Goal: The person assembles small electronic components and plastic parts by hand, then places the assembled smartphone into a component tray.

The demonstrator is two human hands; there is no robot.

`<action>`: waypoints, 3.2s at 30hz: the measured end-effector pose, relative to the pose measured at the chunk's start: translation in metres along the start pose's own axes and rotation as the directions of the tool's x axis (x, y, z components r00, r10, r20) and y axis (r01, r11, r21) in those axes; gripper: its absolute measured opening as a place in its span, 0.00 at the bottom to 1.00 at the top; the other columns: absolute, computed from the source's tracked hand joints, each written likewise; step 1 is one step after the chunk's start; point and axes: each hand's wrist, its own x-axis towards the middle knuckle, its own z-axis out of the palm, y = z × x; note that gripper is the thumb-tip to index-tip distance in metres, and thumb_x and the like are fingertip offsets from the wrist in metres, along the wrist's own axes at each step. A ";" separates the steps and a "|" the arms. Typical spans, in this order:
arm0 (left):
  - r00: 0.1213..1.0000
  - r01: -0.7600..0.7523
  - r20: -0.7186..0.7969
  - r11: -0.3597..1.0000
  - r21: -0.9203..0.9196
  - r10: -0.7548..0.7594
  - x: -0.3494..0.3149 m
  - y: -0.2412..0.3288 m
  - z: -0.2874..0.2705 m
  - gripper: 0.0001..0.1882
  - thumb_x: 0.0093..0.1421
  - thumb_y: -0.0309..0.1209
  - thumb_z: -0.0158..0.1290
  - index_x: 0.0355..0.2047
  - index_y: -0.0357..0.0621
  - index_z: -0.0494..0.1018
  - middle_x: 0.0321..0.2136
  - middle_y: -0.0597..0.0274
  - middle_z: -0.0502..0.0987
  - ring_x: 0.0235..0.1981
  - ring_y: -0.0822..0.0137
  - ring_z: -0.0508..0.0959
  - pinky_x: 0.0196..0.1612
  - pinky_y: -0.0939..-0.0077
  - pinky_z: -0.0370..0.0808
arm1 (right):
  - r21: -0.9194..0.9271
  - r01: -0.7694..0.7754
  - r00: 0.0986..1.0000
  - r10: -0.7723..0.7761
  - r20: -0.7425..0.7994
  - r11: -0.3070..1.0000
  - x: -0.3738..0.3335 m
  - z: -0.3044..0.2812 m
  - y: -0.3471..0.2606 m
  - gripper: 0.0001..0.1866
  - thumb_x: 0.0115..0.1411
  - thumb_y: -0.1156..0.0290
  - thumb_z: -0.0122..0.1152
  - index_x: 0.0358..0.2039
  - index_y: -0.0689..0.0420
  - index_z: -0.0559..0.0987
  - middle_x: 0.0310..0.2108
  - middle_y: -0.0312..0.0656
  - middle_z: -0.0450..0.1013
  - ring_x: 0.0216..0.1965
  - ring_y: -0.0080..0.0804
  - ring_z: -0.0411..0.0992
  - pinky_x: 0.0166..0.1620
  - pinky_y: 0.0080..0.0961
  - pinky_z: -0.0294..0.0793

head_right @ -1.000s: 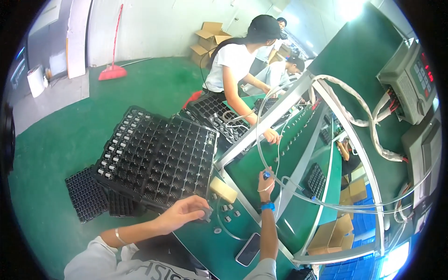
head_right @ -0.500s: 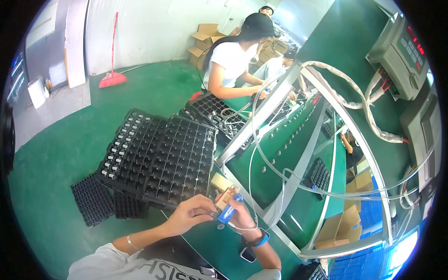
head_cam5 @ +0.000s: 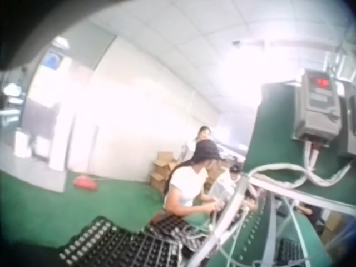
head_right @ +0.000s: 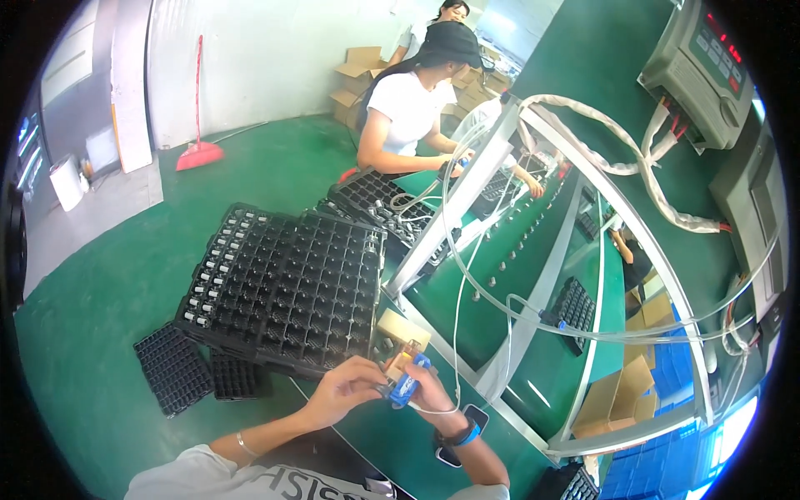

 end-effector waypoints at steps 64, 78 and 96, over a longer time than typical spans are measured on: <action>0.988 0.149 -0.123 0.733 0.664 -0.090 0.206 0.006 -0.096 0.09 0.57 0.28 0.47 0.37 0.39 0.67 0.32 0.63 0.71 0.36 0.72 0.72 0.40 0.76 0.69 | -0.932 0.271 0.737 -0.675 0.041 0.239 0.092 -0.078 0.015 0.13 0.48 0.69 0.57 0.33 0.61 0.68 0.20 0.53 0.68 0.22 0.51 0.68 0.26 0.33 0.67; 0.903 0.421 -0.001 0.885 -0.198 -0.430 0.049 0.037 -0.038 0.11 0.58 0.28 0.46 0.42 0.41 0.65 0.37 0.66 0.69 0.41 0.75 0.69 0.47 0.81 0.67 | -0.888 0.215 0.613 -0.764 -0.202 0.407 0.124 -0.137 -0.002 0.16 0.50 0.63 0.57 0.36 0.60 0.71 0.24 0.50 0.71 0.26 0.44 0.71 0.31 0.30 0.70; 0.972 0.150 -0.179 0.988 -0.037 -0.154 0.042 0.031 0.000 0.13 0.53 0.17 0.49 0.40 0.35 0.66 0.35 0.61 0.72 0.38 0.74 0.73 0.44 0.83 0.68 | -0.655 0.370 0.716 -0.651 -0.251 0.659 0.098 -0.113 -0.049 0.15 0.53 0.64 0.54 0.36 0.62 0.71 0.30 0.42 0.70 0.34 0.30 0.68 0.38 0.27 0.66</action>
